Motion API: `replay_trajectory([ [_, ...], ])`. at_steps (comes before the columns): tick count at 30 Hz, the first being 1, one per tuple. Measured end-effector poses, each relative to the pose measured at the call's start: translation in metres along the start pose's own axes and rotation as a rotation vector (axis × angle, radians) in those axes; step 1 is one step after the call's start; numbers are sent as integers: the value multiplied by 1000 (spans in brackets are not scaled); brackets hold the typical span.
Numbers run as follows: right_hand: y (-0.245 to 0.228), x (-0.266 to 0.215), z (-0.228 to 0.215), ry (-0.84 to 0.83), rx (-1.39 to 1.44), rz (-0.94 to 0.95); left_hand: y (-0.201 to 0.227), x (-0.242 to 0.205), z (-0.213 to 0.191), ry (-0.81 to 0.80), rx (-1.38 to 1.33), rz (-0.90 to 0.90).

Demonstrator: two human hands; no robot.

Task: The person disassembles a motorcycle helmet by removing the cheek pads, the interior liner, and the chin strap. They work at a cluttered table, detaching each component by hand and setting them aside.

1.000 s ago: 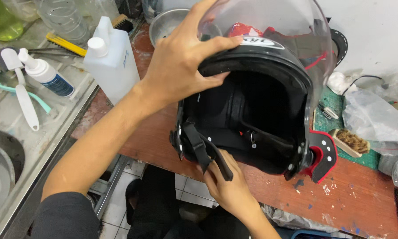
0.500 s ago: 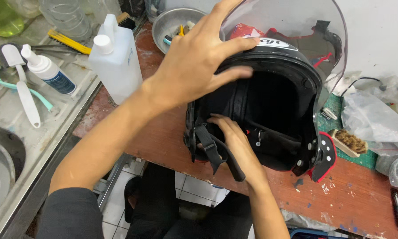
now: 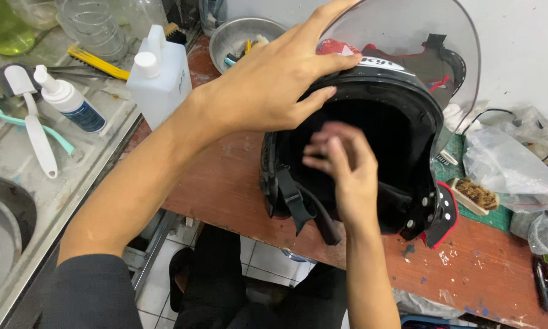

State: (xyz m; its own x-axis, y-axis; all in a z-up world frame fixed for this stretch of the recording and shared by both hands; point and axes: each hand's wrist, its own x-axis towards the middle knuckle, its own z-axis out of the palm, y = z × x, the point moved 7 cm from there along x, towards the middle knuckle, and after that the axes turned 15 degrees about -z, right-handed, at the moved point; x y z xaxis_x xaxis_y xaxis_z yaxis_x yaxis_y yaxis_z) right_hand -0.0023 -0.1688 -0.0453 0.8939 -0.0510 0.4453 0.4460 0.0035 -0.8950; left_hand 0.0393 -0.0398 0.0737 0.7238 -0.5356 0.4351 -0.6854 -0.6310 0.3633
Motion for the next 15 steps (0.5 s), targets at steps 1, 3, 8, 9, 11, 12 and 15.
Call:
replay_trajectory([
  [1,1,8,2,2,1,0,2,0,0,-2,1,1],
  [3,-5,28,3,91,117,-98,6,3,0,-3,28,-12],
  [8,12,49,1,217,113,-83,9,3,0,4,47,-16],
  [9,14,50,1,205,99,-96,7,3,2,10,64,-19],
  [11,8,51,5,183,86,-87,5,5,4,17,79,-27],
  [12,6,52,7,160,73,-81,4,7,4,27,94,-34],
  [15,30,39,7,42,-96,-135,5,10,5,29,128,-26],
])
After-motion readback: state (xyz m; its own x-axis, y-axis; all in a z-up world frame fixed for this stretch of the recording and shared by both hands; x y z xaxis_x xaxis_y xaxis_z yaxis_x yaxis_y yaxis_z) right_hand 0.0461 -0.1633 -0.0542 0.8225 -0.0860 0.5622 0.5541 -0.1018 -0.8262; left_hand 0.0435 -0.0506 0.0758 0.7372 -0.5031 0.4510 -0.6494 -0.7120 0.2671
